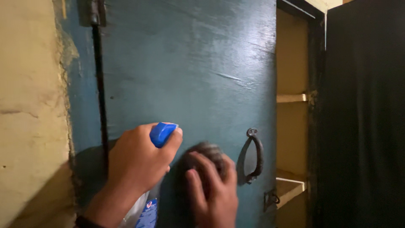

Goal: The person sprays a cleaning solution onto a teal-colored door and wipes the surface with a cloth. The person repeatedly sprays and wipes the same area around the door handle and lower edge.

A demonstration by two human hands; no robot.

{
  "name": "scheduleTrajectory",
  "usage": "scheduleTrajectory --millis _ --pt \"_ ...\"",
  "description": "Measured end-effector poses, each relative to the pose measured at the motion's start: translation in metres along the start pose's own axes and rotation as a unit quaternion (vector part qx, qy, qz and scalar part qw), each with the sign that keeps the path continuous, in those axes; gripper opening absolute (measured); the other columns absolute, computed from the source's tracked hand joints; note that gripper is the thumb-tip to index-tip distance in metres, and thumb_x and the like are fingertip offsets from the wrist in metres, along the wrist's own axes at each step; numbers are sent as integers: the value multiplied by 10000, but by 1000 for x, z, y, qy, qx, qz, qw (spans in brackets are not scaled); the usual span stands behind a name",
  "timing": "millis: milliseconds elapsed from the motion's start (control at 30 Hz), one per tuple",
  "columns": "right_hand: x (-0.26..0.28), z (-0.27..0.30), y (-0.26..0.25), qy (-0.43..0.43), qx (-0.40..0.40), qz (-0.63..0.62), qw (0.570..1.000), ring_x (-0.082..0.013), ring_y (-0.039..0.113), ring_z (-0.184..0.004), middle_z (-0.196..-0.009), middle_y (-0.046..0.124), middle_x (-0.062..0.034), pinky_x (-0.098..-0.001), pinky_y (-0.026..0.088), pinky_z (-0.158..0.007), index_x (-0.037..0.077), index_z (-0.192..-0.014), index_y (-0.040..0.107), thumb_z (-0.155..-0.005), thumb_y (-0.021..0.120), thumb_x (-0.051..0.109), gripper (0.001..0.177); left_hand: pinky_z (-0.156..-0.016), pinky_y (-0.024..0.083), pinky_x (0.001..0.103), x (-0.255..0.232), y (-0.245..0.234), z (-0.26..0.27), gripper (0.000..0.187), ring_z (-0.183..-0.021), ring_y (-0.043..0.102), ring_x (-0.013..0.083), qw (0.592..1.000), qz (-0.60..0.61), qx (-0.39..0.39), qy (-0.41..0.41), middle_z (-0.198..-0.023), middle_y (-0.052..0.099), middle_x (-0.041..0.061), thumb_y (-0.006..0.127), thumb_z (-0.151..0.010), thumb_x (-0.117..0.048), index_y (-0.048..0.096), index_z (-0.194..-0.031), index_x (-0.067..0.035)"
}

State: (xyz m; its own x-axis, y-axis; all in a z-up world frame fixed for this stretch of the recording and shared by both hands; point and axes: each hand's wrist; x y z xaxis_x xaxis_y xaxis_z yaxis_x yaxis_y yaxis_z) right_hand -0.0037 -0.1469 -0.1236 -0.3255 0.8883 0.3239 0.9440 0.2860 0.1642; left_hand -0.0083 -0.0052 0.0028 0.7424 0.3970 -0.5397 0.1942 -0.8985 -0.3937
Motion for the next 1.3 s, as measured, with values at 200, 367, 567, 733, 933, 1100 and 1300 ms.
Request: scheduleTrajectory --millis 200,367,567,733,933,1100,1300 --pt "-17 -7 -14 -120 21 55 991 -289 659 -1173 -1325 613 -112 -404 568 -930 304 -1194 766 -796 811 301 400 -636 577 397 0 2 -1 464 -533 749 261 1000 -17 -10 10 -491 705 92 635 -860 -551 737 -695 -129" --pt "-42 -22 -29 109 -51 36 992 -301 638 -1189 -1285 590 -131 -409 524 -967 265 -1247 726 -857 761 263 391 -627 586 394 2 2 0 492 -539 738 249 1000 0 14 -5 -507 700 95 639 -861 -540 722 -682 -89" --pt "-15 -13 -7 72 -69 -39 994 -255 700 -1145 -1219 686 -76 -376 554 -980 259 -1151 775 -893 735 259 262 -645 590 400 -3 2 1 479 -531 764 257 1000 -11 12 -23 -516 707 102 637 -864 -551 743 -721 -106" --pt "-10 1 -8 -140 25 14 990 -293 683 -1097 -1249 656 -121 -392 562 -901 267 -1095 798 -762 838 270 336 -655 586 417 -2 9 -1 447 -545 755 288 1000 -19 1 -11 -511 705 119 645 -865 -551 759 -794 -124" --pt "-50 -7 -16 86 -76 10 993 -269 705 -1108 -1209 657 -77 -381 569 -936 255 -1158 760 -878 750 266 280 -642 593 400 4 8 -1 471 -538 762 271 1000 -14 -1 5 -514 704 92 653 -852 -557 748 -755 -106" --pt "-37 -11 -8 184 -97 1 978 -289 678 -1117 -1207 611 -117 -397 542 -914 237 -1143 764 -872 746 278 275 -665 587 404 -1 7 -1 463 -542 764 267 999 -25 17 -26 -507 710 99 639 -853 -558 749 -751 -120" --pt "-23 -4 -20 -245 75 7 967 -299 686 -1125 -1278 665 -126 -405 582 -913 226 -1051 769 -803 834 317 272 -662 587 403 -3 8 0 448 -542 760 277 999 -24 7 -31 -508 702 104 622 -866 -562 747 -772 -143"
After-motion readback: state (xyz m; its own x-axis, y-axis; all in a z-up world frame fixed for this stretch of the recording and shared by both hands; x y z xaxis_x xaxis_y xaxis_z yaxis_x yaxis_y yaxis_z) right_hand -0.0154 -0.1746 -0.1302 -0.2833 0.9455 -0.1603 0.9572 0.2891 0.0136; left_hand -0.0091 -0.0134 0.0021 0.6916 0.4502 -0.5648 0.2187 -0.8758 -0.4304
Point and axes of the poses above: each hand's wrist, its own z-axis away from the middle knuckle, its own y-axis out of the palm, x = y × z
